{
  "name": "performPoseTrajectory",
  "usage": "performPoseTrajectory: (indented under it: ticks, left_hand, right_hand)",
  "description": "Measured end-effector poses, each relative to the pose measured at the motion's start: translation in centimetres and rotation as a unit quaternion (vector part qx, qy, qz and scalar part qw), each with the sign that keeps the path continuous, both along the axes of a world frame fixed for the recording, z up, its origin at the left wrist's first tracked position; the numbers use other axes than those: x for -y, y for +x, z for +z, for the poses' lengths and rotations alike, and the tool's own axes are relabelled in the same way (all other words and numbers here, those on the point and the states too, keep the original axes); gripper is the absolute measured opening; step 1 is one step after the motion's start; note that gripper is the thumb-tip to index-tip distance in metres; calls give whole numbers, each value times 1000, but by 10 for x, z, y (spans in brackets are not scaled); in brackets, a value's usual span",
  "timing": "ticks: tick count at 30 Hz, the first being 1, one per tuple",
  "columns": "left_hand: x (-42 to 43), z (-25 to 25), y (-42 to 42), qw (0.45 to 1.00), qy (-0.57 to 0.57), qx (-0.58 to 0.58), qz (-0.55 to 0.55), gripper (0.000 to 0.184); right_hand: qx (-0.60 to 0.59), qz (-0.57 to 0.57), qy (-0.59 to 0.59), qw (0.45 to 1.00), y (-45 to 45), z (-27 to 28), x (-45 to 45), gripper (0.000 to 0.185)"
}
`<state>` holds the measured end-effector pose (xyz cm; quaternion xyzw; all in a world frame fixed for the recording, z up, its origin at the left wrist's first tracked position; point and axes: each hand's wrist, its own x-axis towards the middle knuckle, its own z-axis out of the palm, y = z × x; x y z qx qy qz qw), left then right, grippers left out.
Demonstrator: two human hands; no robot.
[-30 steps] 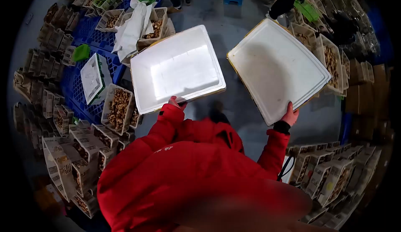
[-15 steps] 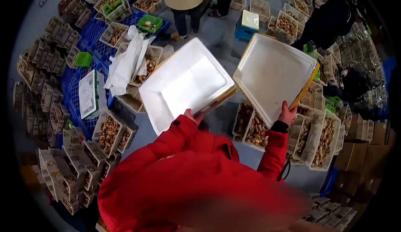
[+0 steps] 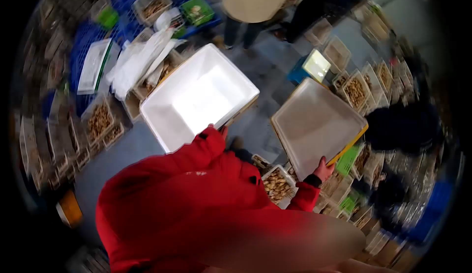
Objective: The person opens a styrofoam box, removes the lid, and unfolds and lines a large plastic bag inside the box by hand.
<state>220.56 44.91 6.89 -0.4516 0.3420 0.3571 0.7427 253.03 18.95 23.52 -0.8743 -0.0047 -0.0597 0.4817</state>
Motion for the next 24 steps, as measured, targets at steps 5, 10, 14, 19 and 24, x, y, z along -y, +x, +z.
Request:
performPoseTrajectory:
  ticks: [5, 10, 14, 19, 24]
  left_hand:
    - [0, 21, 2, 980, -21, -194, -33, 34]
    - [15, 54, 18, 964, -41, -262, 4, 29]
    - [49, 13, 4, 919, 82, -355, -150, 34]
    - [80, -8, -50, 353, 283, -582, -676, 48]
    - [65, 33, -91, 259, 263, -678, -635, 52]
  right_hand:
    - [-64, 35, -186, 980, 69, -46, -58, 53]
    - [-80, 236, -184, 951, 131, -69, -143, 51]
    - [-65, 315, -205, 925, 139, -73, -199, 51]
    - [-64, 320, -257, 910, 97, -41, -249, 52]
    - [9, 299, -268, 916, 78, -31, -265, 34]
